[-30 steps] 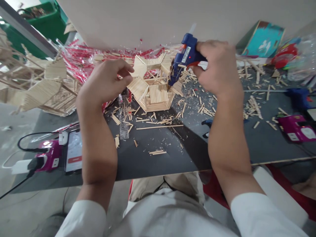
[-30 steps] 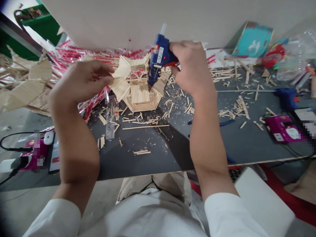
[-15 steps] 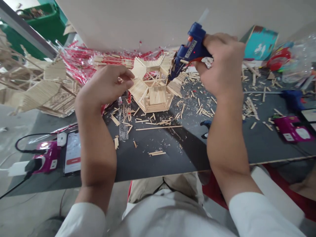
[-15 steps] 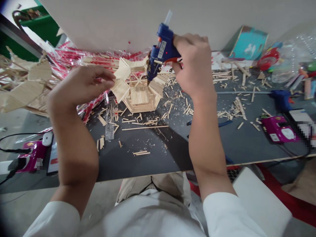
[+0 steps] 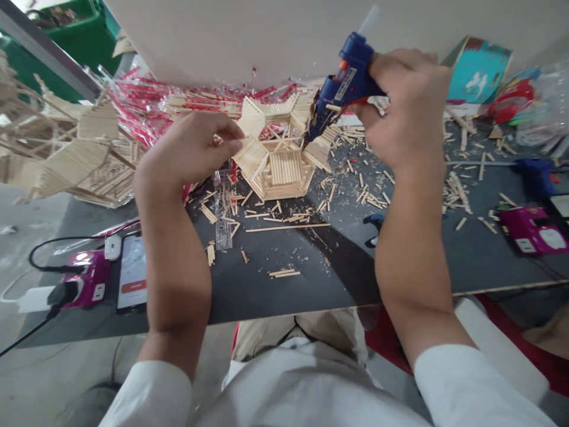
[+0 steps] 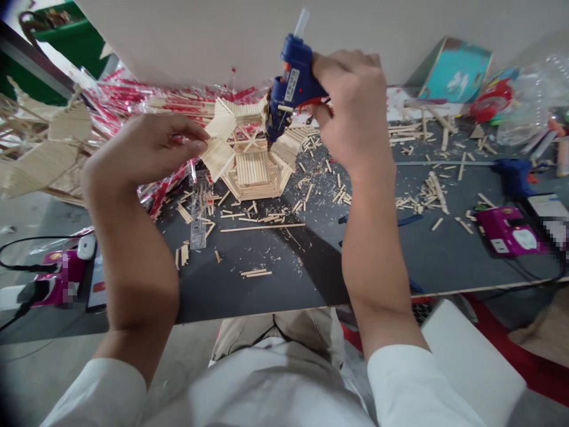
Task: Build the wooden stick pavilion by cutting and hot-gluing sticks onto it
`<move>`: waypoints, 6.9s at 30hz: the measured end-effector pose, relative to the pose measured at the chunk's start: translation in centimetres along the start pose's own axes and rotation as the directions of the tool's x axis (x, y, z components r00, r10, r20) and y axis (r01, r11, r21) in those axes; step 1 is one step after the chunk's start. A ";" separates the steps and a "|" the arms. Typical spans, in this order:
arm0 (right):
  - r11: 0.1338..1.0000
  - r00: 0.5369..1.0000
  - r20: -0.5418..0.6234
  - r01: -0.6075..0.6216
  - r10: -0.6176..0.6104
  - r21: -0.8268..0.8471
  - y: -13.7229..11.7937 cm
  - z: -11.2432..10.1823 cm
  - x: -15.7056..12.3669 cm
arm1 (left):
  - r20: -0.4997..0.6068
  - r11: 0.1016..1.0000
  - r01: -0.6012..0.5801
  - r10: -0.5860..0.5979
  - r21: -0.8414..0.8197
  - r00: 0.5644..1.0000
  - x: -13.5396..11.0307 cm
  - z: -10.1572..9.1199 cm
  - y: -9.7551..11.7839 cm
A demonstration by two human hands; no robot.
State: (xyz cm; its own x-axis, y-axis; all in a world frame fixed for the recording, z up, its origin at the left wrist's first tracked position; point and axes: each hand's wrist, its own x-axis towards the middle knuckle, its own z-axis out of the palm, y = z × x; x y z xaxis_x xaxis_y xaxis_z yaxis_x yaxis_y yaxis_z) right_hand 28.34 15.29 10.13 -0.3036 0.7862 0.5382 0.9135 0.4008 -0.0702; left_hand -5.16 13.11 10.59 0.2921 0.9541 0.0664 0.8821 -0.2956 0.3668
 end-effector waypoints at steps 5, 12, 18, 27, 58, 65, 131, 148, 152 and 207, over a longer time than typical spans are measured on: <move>0.999 1.000 -0.025 0.016 -0.015 0.028 0.0 -0.2 -0.1 | -0.006 1.000 -0.028 0.028 -0.007 1.000 0.0 0.0 -0.1; 0.998 0.998 -0.043 0.052 -0.050 0.041 -0.1 -0.4 -0.2 | 0.000 1.000 -0.018 0.018 0.007 1.000 0.0 0.0 0.2; 0.997 0.999 -0.041 0.038 -0.036 0.061 -0.4 -0.5 -0.2 | 0.000 0.999 -0.035 0.035 0.006 0.999 0.1 0.1 0.1; 0.975 0.954 -0.211 -0.220 0.215 -0.001 1.7 0.2 -0.5 | 0.011 0.999 -0.045 0.045 -0.022 0.999 0.0 -0.1 0.2; 0.901 0.560 0.784 -0.144 -0.267 0.410 -12.1 3.0 -15.8 | -0.002 0.996 -0.067 0.067 -0.066 0.998 0.3 0.3 -1.3; 0.943 0.589 0.741 0.142 -0.324 0.300 -13.2 2.7 -15.6 | -0.072 0.996 -0.086 0.084 -0.028 0.994 0.2 0.1 -0.2; 0.348 0.908 0.410 -0.356 -0.091 0.867 -4.7 5.3 -11.3 | 0.261 0.909 -0.409 0.415 -0.080 0.871 -0.7 1.7 7.1; 0.090 0.865 0.396 -0.440 0.308 0.893 -8.5 9.0 -11.4 | -0.171 0.950 -0.311 0.311 0.029 0.935 1.0 4.5 6.9; 0.041 0.863 0.414 -0.443 0.289 0.896 -8.8 9.7 -11.1 | -0.155 0.957 -0.287 0.289 0.035 0.945 1.7 5.4 6.6; -0.101 0.825 0.542 -0.533 0.157 0.840 -6.9 9.0 -9.0 | -0.093 0.975 -0.223 0.220 -0.020 0.971 3.7 6.7 6.7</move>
State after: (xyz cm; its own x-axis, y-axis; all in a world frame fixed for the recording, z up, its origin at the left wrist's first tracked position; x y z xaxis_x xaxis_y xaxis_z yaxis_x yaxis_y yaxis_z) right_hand 22.34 9.71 -1.77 -0.2543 0.9669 -0.0222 -0.1578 -0.0641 -0.9854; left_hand 4.30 14.33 7.05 0.4438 0.8658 0.2311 0.7870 -0.4999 0.3616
